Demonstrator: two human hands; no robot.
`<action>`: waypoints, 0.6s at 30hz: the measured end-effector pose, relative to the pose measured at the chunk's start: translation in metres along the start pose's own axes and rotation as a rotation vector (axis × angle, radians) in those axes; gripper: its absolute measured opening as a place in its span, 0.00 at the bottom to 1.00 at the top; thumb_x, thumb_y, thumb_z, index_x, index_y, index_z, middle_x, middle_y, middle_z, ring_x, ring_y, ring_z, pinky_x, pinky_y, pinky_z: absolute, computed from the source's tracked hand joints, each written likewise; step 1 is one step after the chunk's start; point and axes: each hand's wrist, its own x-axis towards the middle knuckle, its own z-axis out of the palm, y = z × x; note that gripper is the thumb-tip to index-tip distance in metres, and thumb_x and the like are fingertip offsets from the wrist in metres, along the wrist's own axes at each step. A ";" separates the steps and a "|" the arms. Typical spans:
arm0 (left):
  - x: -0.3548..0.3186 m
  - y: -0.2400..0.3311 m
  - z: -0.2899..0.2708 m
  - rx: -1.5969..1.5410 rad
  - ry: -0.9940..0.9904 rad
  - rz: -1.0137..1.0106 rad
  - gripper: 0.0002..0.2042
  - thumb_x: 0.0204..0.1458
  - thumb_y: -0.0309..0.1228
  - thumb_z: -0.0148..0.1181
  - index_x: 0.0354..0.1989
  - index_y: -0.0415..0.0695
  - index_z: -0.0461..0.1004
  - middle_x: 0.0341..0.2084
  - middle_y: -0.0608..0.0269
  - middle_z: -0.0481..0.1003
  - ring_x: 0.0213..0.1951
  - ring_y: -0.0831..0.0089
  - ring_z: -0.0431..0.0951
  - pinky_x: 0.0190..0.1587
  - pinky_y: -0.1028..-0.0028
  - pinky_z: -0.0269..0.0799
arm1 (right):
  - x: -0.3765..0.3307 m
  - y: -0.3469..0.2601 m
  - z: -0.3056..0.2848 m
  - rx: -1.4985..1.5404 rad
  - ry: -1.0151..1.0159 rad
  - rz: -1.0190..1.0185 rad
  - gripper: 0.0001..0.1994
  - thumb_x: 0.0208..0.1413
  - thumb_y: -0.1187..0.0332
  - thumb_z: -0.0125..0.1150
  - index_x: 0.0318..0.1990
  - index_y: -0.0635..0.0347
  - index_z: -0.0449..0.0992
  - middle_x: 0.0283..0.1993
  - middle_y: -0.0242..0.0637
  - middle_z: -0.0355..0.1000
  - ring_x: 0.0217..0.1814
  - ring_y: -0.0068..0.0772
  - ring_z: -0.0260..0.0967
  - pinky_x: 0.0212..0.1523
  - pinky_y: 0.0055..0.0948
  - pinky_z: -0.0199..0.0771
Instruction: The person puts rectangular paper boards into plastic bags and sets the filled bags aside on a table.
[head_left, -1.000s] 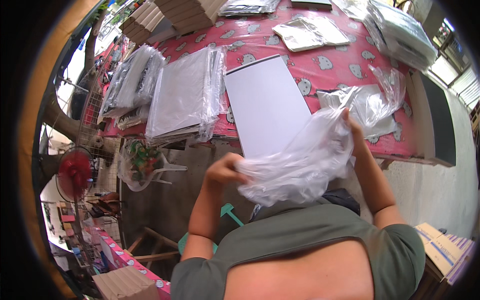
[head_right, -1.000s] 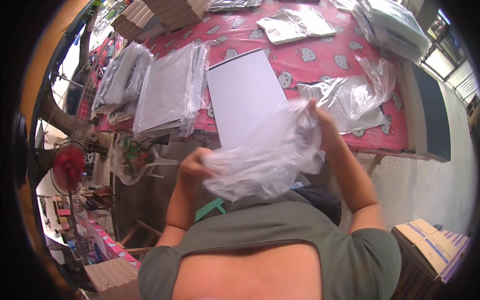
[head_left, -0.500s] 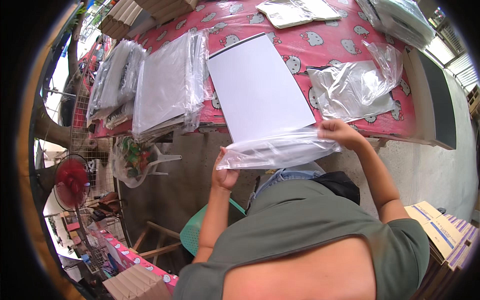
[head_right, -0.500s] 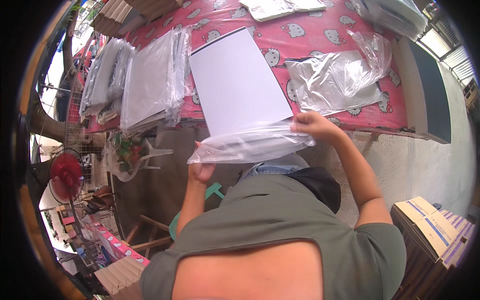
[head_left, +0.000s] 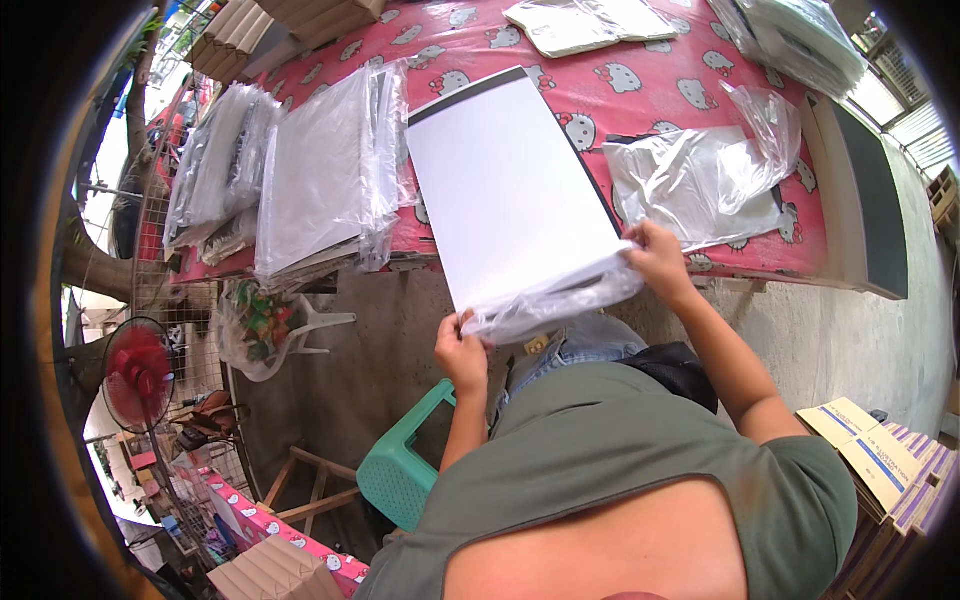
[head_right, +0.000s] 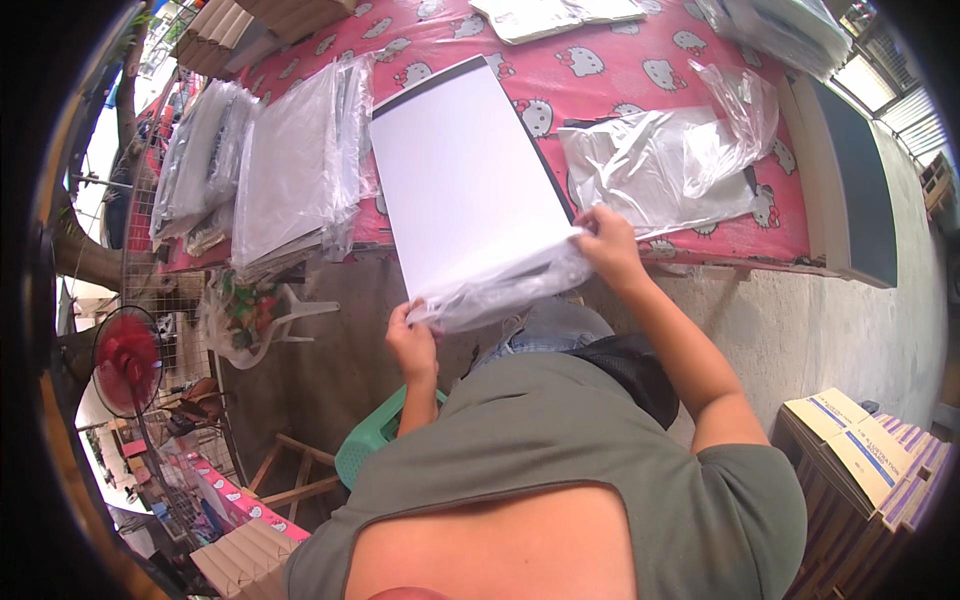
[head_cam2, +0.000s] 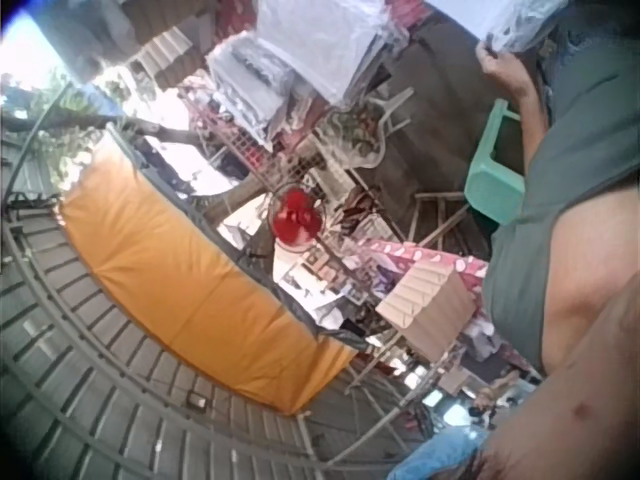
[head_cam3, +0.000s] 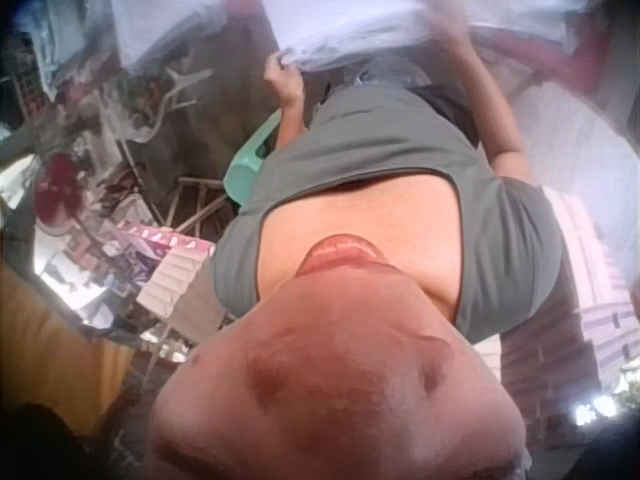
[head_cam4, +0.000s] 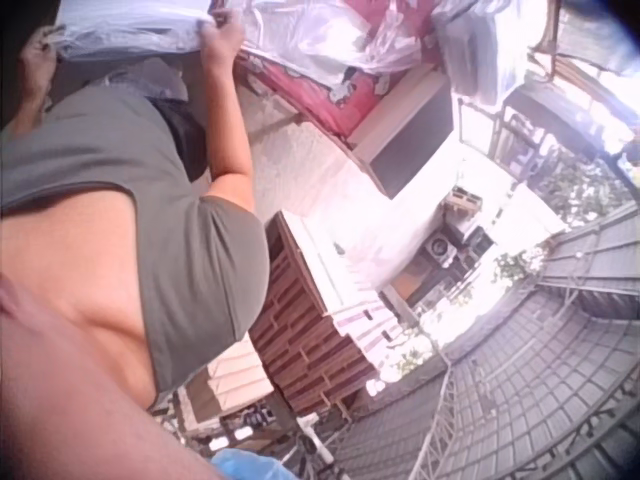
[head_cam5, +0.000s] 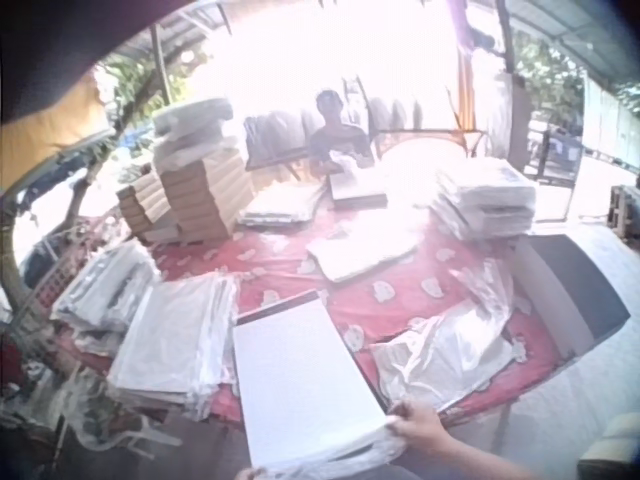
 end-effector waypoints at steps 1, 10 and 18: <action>-0.006 0.003 -0.011 0.001 -0.005 0.042 0.03 0.49 0.25 0.52 0.29 0.38 0.69 0.16 0.67 0.68 0.14 0.82 0.67 0.13 0.83 0.58 | -0.009 -0.009 -0.006 0.509 -0.130 0.052 0.12 0.36 0.75 0.59 0.32 0.68 0.71 0.27 0.37 0.69 0.28 0.25 0.66 0.30 0.23 0.66; -0.001 0.133 -0.095 -0.392 -0.539 0.331 0.06 0.53 0.28 0.42 0.35 0.39 0.62 0.26 0.61 0.69 0.24 0.80 0.68 0.27 0.82 0.67 | -0.017 -0.126 -0.089 0.712 -0.315 -0.266 0.15 0.48 0.67 0.57 0.41 0.66 0.70 0.30 0.33 0.70 0.29 0.16 0.65 0.28 0.15 0.65; 0.219 0.249 -0.057 -1.109 -0.686 0.195 0.04 0.50 0.25 0.49 0.31 0.39 0.69 0.27 0.60 0.72 0.22 0.79 0.72 0.20 0.86 0.70 | 0.141 -0.271 -0.075 0.219 0.012 -0.702 0.12 0.47 0.60 0.58 0.22 0.57 0.72 0.19 0.30 0.67 0.18 0.23 0.61 0.18 0.20 0.56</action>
